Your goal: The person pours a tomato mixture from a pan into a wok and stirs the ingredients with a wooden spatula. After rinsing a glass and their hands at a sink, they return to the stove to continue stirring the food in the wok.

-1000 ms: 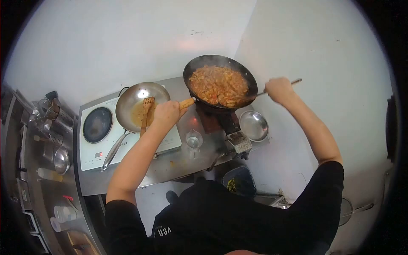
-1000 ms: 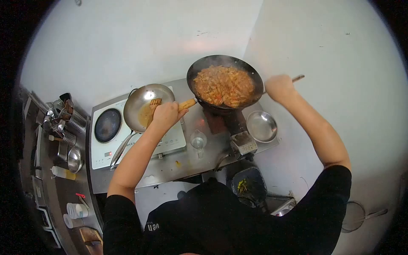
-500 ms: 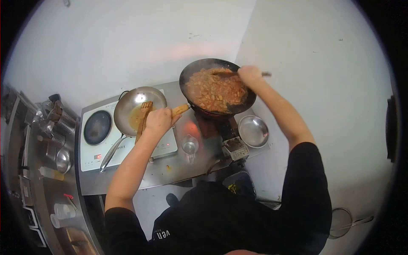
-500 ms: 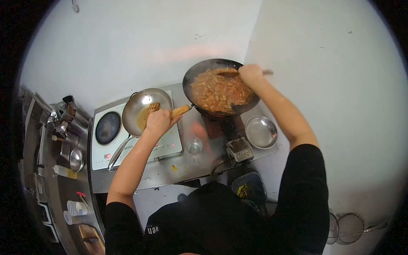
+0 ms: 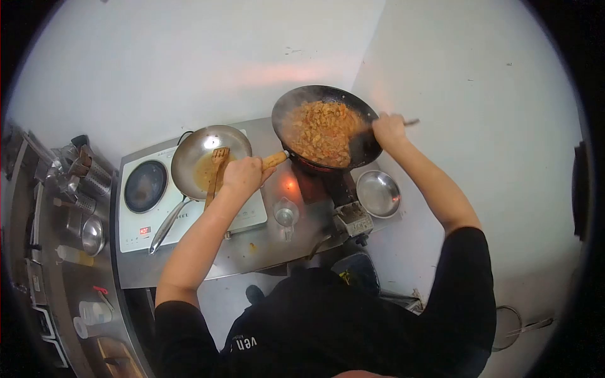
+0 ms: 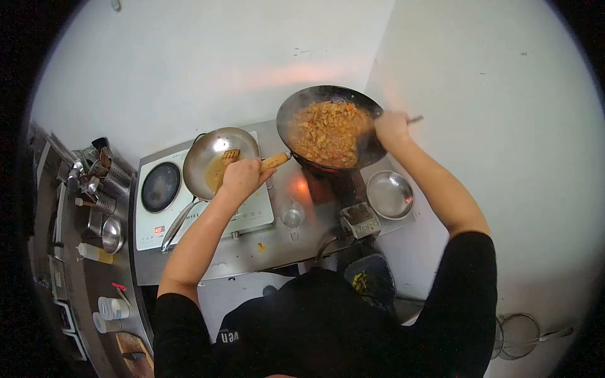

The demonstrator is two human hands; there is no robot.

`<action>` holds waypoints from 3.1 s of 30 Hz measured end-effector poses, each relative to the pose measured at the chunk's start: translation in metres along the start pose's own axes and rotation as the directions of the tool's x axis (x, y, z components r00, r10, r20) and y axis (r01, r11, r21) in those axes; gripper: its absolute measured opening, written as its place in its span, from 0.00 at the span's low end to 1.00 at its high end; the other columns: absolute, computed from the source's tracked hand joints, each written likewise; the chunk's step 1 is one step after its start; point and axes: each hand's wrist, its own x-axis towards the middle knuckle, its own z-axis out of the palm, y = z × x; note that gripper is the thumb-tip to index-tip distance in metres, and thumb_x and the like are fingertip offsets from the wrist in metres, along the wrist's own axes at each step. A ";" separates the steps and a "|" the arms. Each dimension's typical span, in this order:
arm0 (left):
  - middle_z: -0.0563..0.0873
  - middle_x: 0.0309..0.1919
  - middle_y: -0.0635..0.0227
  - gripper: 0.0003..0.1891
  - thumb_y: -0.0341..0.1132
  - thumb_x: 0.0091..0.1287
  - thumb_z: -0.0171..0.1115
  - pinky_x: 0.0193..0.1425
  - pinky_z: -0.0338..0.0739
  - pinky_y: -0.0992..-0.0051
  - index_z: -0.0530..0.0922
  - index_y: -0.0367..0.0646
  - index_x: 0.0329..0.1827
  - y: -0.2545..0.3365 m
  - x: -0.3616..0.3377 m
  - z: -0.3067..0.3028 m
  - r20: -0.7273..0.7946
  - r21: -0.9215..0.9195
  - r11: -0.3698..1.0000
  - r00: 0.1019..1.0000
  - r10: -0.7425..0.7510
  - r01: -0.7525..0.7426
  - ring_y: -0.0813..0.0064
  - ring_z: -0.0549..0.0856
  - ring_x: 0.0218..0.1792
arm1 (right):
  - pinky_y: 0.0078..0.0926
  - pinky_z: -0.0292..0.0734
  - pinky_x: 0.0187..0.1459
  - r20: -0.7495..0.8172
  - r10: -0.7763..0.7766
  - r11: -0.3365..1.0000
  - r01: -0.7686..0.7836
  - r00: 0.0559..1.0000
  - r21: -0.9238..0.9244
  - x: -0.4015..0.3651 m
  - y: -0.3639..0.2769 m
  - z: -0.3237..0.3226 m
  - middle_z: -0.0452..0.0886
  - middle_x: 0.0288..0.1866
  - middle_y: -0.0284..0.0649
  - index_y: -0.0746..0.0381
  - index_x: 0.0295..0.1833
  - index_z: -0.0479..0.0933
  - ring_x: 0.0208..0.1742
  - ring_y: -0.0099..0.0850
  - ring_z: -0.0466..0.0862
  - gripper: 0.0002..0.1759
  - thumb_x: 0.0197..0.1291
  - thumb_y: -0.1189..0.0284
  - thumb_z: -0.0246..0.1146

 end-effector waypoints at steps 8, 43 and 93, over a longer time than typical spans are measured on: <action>0.81 0.17 0.59 0.26 0.57 0.63 0.54 0.26 0.78 0.65 0.78 0.40 0.25 0.002 -0.002 0.002 -0.033 -0.050 0.999 0.999 0.011 -0.012 0.61 0.83 0.20 | 0.38 0.80 0.36 0.011 0.082 0.966 -0.083 0.997 0.245 -0.008 0.072 -0.003 0.84 0.32 0.46 0.62 0.34 0.82 0.36 0.41 0.85 0.09 0.54 0.75 0.56; 0.81 0.17 0.58 0.26 0.57 0.63 0.54 0.25 0.78 0.65 0.77 0.40 0.26 0.003 0.006 -0.008 0.111 0.020 1.000 0.994 -0.014 0.012 0.60 0.83 0.20 | 0.40 0.78 0.37 -0.134 -0.260 0.895 0.291 0.956 0.337 0.002 0.058 -0.069 0.82 0.29 0.46 0.57 0.34 0.83 0.34 0.44 0.83 0.09 0.56 0.65 0.60; 0.82 0.19 0.55 0.29 0.60 0.63 0.52 0.29 0.80 0.62 0.81 0.39 0.28 -0.004 0.004 -0.006 0.047 0.025 0.999 0.998 0.047 -0.048 0.57 0.84 0.23 | 0.39 0.81 0.37 -0.100 -0.002 0.913 0.043 0.995 0.405 0.002 -0.008 -0.029 0.83 0.31 0.49 0.63 0.33 0.83 0.36 0.43 0.85 0.10 0.54 0.72 0.57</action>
